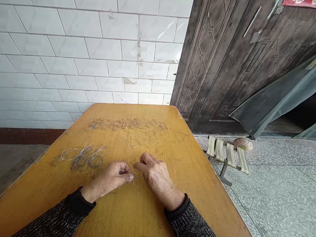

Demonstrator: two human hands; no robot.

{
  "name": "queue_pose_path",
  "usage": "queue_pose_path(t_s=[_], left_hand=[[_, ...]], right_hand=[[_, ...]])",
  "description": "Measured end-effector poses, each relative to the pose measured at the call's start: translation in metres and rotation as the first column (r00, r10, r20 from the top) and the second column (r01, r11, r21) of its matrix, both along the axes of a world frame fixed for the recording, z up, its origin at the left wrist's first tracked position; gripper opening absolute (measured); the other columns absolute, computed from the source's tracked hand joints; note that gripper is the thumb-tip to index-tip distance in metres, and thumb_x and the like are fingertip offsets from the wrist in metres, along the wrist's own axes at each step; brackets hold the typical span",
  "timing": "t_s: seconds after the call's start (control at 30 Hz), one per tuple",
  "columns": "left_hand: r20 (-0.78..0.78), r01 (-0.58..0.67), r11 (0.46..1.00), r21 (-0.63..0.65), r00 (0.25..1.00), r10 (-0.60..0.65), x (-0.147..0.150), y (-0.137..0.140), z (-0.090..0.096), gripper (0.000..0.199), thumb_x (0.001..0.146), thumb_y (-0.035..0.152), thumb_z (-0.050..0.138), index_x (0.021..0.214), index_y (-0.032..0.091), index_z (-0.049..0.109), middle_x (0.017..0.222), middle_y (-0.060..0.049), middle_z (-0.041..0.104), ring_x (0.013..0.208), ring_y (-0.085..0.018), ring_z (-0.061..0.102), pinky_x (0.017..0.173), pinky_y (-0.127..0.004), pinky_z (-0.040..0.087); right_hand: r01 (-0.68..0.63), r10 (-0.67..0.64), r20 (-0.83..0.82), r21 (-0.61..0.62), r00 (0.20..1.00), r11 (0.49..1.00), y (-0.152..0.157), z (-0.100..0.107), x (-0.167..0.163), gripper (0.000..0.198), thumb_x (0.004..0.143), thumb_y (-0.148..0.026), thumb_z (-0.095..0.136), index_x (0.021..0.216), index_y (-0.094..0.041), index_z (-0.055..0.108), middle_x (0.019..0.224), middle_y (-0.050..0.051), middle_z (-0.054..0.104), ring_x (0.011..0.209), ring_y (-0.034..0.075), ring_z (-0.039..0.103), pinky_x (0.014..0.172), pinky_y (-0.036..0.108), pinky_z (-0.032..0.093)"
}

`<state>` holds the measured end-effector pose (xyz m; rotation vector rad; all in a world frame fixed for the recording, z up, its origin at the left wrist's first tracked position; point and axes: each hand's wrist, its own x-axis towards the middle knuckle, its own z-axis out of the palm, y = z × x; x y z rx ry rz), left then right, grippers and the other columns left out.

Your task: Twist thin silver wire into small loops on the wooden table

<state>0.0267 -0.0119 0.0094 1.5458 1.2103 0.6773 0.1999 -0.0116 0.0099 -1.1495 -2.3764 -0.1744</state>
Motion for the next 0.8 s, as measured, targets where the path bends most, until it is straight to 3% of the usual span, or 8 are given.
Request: queue_pose_path(t_s=[0.17, 0.47, 0.7, 0.8], left_hand=[[-0.052, -0.003, 0.998, 0.070, 0.999, 0.007, 0.0006, -0.0005, 0.0008, 0.014, 0.064, 0.026, 0.059, 0.060, 0.016, 0.050, 0.054, 0.005, 0.045, 0.050, -0.008, 0.037, 0.049, -0.021, 0.029], [-0.049, -0.002, 0.996, 0.087, 0.999, 0.007, -0.0002, 0.0002, -0.0007, 0.018, 0.064, 0.027, 0.060, 0.058, 0.016, 0.048, 0.054, 0.006, 0.043, 0.050, -0.007, 0.035, 0.048, -0.020, 0.027], [0.051, 0.003, 1.000, -0.009, 0.999, -0.002, 0.0010, 0.0010, -0.0017, 0.013, 0.064, 0.026, 0.060, 0.063, 0.015, 0.054, 0.056, 0.004, 0.047, 0.050, -0.007, 0.035, 0.048, -0.020, 0.027], [0.144, 0.004, 0.991, -0.135, 0.989, 0.015, 0.0003, 0.0001, 0.0000, 0.015, 0.064, 0.028, 0.060, 0.064, 0.015, 0.053, 0.059, 0.003, 0.050, 0.048, -0.006, 0.034, 0.045, -0.020, 0.024]], right_hand=[[-0.002, 0.002, 0.018, -0.004, 1.000, 1.000, -0.0005, 0.0006, 0.0002, 0.027, 0.082, -0.007, 0.041, 0.082, -0.022, 0.063, 0.073, 0.001, 0.049, 0.059, 0.009, 0.042, 0.046, 0.022, 0.019], [-0.047, 0.047, 0.013, -0.026, 0.999, 0.999, 0.0002, -0.0018, 0.0012, 0.025, 0.083, -0.009, 0.041, 0.079, -0.021, 0.062, 0.073, 0.001, 0.050, 0.059, 0.009, 0.043, 0.046, 0.021, 0.021], [-0.101, 0.095, -0.061, -0.118, 0.994, 0.988, -0.0003, 0.0004, 0.0011, 0.027, 0.085, -0.010, 0.039, 0.083, -0.022, 0.063, 0.076, 0.003, 0.053, 0.062, 0.010, 0.048, 0.048, 0.021, 0.025], [-0.168, 0.110, -0.254, -0.218, 0.961, 0.961, 0.0011, 0.0014, -0.0006, 0.025, 0.086, -0.014, 0.039, 0.086, -0.022, 0.063, 0.076, 0.003, 0.054, 0.064, 0.011, 0.050, 0.053, 0.021, 0.032]])
